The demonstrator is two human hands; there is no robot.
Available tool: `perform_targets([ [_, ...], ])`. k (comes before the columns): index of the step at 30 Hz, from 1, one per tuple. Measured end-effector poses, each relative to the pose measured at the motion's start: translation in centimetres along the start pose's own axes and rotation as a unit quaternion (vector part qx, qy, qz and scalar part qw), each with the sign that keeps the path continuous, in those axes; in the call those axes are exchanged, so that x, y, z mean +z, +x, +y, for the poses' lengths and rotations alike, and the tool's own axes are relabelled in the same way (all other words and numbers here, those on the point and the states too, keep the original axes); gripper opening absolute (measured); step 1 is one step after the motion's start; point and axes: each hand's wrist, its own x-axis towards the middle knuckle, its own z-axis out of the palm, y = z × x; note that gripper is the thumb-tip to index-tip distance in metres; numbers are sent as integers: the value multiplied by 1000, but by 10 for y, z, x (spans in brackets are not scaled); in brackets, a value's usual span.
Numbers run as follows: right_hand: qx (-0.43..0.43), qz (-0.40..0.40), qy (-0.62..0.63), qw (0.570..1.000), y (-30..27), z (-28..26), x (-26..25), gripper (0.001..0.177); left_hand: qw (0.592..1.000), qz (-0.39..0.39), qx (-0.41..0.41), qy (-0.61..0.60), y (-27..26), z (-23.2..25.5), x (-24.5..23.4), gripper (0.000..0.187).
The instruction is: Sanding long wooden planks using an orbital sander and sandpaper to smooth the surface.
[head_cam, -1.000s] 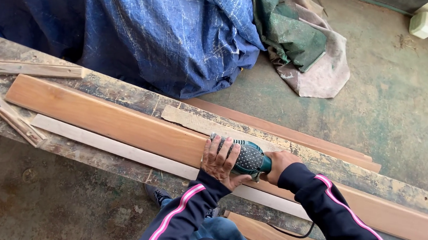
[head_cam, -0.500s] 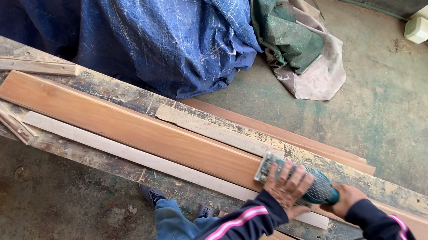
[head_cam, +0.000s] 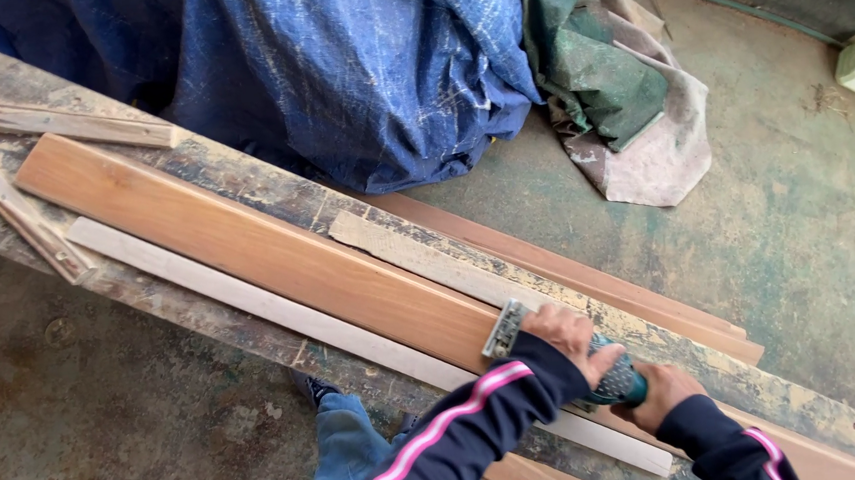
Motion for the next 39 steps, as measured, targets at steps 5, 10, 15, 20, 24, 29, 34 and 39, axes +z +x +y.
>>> perform_targets([
  [5,-19,-53,-36,998,4,-114,-44,45,996,85,34,22,-10,-61,-65,49],
  [10,-79,-18,7,997,15,-206,-68,38,993,104,28,41,-13,-119,-137,43],
  [15,-121,2,32,992,26,-273,-80,34,993,97,7,63,-21,-159,-194,39],
  [20,-145,14,17,989,29,-289,-77,32,987,146,-4,69,-30,-162,-208,34],
  [24,-133,-2,10,991,15,-260,-85,38,987,150,-8,62,-26,-142,-178,34],
  [29,-115,-10,12,993,16,-170,-62,36,989,141,4,35,-13,-97,-111,39],
  [34,-51,-36,1,998,6,-68,-36,40,992,123,9,20,-6,-30,-47,41],
  [39,-12,-27,-31,999,-8,27,-11,48,999,51,0,9,-7,29,9,45],
])
